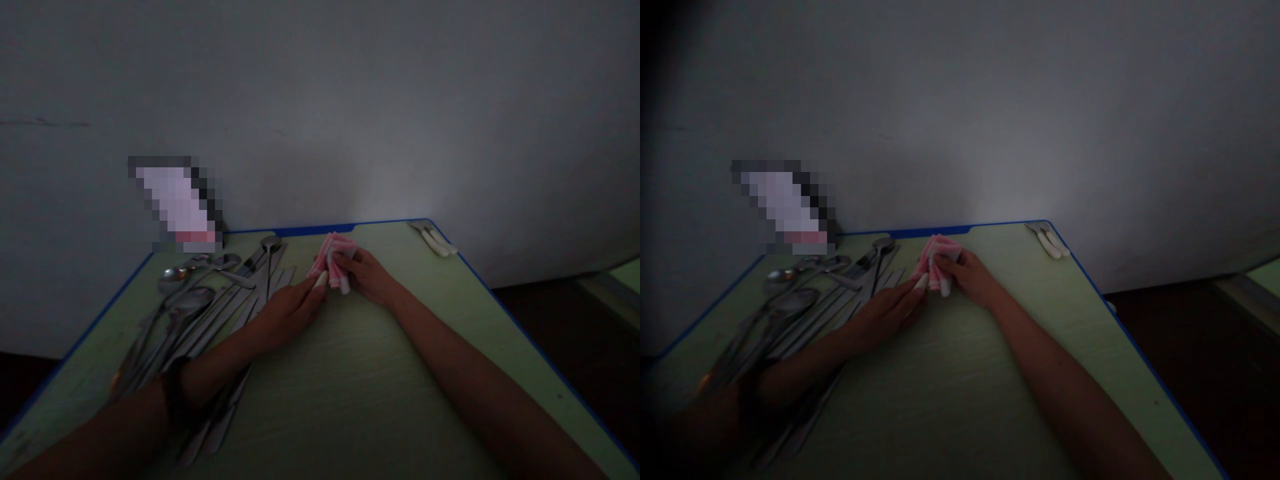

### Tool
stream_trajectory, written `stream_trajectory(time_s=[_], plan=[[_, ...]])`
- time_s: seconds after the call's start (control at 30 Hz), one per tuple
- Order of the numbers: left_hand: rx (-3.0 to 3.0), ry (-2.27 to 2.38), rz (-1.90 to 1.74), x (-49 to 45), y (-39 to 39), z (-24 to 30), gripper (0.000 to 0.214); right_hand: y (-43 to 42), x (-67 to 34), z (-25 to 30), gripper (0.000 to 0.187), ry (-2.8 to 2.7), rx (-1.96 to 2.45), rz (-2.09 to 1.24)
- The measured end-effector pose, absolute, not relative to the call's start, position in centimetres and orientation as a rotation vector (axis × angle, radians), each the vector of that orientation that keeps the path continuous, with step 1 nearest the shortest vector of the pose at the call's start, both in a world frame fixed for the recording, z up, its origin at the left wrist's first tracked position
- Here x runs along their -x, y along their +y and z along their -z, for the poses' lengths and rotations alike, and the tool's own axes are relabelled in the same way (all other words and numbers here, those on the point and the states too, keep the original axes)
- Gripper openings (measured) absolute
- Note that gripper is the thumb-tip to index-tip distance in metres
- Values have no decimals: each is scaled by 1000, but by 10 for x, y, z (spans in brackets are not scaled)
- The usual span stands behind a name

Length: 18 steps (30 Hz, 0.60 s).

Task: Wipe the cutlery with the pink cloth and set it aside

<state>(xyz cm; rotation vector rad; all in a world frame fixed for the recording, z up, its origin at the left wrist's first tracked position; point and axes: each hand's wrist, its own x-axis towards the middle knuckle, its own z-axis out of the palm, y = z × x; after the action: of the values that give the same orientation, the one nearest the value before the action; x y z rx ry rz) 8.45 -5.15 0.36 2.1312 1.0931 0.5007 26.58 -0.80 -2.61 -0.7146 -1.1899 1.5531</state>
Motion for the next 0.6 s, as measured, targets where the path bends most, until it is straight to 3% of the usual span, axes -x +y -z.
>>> stream_trajectory(time_s=[0.6], plan=[[-2149, 1095, -486, -84, -50, -2, 33, -5, -267, 32, 36, -1270, 737, -1524]])
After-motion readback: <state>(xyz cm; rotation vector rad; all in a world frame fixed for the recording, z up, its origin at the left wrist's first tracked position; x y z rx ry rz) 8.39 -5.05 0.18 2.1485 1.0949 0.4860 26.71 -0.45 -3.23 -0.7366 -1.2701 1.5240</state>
